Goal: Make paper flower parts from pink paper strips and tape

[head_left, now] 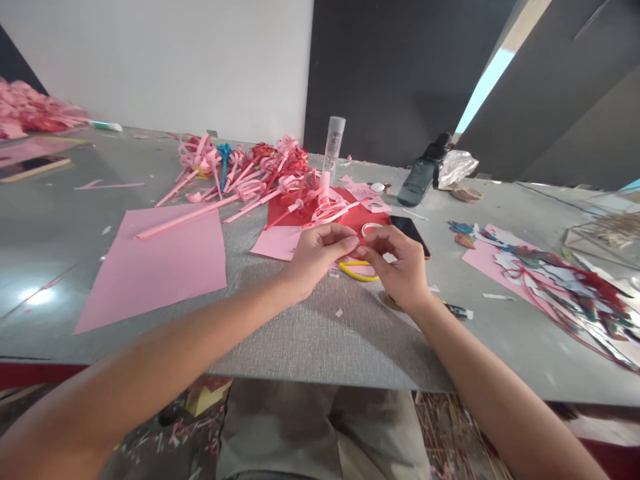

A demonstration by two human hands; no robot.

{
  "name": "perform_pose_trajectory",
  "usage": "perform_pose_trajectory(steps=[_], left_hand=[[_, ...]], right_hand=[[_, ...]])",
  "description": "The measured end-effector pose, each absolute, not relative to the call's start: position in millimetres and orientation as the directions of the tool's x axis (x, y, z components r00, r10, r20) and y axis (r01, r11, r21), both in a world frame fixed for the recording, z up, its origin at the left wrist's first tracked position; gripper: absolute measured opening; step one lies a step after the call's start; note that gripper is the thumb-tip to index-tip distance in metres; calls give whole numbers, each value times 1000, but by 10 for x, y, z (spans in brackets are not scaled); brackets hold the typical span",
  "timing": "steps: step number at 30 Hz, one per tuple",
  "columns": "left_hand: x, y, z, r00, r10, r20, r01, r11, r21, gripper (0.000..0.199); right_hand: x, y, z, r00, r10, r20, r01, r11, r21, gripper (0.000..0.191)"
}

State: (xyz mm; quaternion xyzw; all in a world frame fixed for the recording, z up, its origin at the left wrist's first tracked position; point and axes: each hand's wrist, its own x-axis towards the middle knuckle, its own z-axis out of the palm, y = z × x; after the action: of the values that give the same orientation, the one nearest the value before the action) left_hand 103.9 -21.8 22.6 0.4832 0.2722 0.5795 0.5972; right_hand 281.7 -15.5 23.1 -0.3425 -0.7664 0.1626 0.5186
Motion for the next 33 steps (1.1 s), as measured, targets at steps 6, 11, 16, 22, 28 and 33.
perform_pose_trajectory(steps=[6,11,16,22,28,33], left_hand=[[1009,-211,224,204,965,163,-336,-88,938,27],[991,-208,225,226,961,161,-337,-78,938,25],[993,-190,193,233,956,178,-347,-90,934,20],[995,-172,187,216,957,194,-358,-107,928,17],[986,-195,208,222,958,181,-355,-93,930,17],[990,-218,222,207,964,166,-328,-92,940,19]], right_hand=[[2830,-128,218,-227,713,663,377,692,-616,16],[2833,-140,222,-248,681,689,426,715,-554,8],[2821,-155,231,-269,652,709,434,739,-514,3],[2809,-158,219,-252,648,719,445,737,-508,1],[2815,-167,205,-258,638,726,457,743,-490,1],[2810,-160,201,-258,636,727,454,744,-490,1]])
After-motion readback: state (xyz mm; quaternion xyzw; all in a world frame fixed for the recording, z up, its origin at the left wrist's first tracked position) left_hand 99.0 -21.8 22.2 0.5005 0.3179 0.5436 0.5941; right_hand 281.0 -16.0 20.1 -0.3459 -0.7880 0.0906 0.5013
